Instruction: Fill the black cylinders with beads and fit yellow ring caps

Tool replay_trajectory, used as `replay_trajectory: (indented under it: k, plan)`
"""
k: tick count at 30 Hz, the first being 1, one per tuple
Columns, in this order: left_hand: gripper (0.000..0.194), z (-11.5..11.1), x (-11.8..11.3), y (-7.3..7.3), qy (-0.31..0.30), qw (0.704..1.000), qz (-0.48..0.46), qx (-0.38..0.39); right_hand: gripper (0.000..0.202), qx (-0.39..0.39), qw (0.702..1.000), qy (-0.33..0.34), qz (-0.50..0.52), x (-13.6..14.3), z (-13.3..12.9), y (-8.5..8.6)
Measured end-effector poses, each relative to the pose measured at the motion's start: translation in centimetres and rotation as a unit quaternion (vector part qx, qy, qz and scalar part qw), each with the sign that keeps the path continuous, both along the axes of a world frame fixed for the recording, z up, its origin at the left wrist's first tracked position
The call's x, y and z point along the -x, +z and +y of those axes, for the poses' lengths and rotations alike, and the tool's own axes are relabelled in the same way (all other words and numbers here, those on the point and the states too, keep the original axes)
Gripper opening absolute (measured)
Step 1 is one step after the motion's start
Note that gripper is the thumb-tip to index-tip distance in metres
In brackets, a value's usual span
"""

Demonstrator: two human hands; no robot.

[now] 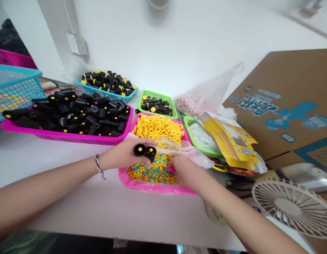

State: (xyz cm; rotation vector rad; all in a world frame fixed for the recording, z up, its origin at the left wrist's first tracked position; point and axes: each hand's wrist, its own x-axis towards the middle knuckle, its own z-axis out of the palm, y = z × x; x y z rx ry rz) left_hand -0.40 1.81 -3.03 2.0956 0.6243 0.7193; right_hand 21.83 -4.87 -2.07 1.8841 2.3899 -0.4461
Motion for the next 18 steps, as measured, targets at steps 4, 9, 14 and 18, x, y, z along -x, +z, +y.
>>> replay_trajectory:
  k: [4, 9, 14, 18]
  plan:
    - [0.045, 0.3, 0.0, 0.0, -0.02, 1.0, -0.018, 0.008, 0.016, 0.021, 0.999, 0.013, 0.042, 0.2, 0.7, -1.5]
    - [0.043, 1.4, 0.4, 0.0, 0.011, 1.0, 0.011, 0.009, 0.017, 0.044, 0.993, 0.014, 0.113, 0.8, 1.2, -2.2]
    - [0.045, 1.7, 0.5, 0.0, 0.007, 1.0, 0.0, 0.026, 0.027, 0.079, 0.978, -0.019, 0.192, 1.0, 1.5, -2.9]
    - [0.048, 1.6, 0.5, 0.0, -0.009, 1.0, 0.004, 0.024, 0.028, 0.114, 0.958, -0.056, 0.256, 1.1, 1.5, -2.9]
